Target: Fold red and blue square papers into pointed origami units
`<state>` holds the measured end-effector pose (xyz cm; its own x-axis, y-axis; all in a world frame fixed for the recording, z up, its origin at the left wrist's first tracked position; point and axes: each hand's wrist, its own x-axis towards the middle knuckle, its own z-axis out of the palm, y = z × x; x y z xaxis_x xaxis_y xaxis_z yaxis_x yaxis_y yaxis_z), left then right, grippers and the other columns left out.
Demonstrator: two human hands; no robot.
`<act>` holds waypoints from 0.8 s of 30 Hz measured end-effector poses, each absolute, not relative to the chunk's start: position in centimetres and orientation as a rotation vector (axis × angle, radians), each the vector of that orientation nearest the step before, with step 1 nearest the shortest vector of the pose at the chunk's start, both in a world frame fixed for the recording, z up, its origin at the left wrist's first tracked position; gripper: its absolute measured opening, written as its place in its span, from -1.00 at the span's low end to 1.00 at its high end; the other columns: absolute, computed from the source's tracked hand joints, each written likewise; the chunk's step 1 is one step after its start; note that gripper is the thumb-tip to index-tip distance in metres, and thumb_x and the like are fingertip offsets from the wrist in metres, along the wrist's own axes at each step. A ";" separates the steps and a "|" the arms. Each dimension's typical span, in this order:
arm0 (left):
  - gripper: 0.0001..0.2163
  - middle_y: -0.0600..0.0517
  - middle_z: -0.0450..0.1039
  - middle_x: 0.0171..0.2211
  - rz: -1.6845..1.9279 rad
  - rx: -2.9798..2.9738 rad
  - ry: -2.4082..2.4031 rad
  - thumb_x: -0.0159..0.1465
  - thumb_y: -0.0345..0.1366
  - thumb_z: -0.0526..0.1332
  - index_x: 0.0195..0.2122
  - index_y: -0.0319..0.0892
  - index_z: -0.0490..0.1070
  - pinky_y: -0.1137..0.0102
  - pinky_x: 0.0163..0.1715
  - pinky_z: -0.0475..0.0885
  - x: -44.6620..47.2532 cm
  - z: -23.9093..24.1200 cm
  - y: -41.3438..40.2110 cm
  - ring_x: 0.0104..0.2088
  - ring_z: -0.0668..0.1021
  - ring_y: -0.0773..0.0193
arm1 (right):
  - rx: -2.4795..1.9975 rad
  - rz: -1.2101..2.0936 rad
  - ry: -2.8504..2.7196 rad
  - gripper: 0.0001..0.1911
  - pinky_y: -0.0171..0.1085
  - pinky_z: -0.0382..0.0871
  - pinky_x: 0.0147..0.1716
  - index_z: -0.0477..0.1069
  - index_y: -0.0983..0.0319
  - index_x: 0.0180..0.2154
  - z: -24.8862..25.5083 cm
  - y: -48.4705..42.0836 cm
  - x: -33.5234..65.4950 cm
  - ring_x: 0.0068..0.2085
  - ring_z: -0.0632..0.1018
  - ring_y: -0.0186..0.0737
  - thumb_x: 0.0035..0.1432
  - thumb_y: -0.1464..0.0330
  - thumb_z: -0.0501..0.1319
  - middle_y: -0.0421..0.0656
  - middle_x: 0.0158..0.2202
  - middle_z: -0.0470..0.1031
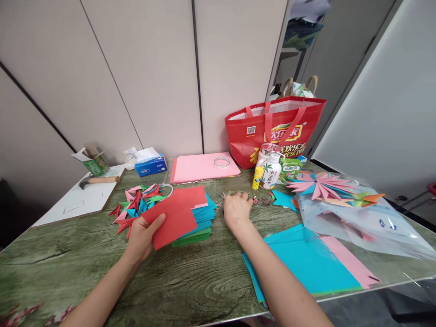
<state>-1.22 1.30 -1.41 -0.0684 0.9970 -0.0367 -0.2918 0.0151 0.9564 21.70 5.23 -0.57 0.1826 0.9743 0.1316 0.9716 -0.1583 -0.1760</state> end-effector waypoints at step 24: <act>-0.57 -0.11 0.55 -0.31 1.168 1.119 0.990 -0.11 -0.25 0.36 -0.19 -0.25 0.39 0.16 -0.27 0.46 -0.4 -0.6 0.8 -0.33 0.58 0.03 | -0.871 1.258 -1.338 -0.67 -0.22 0.40 -0.38 0.27 0.22 -0.46 -3.0 3.6 16.3 -0.41 0.50 -0.21 -0.26 0.26 0.35 -0.23 -0.48 0.45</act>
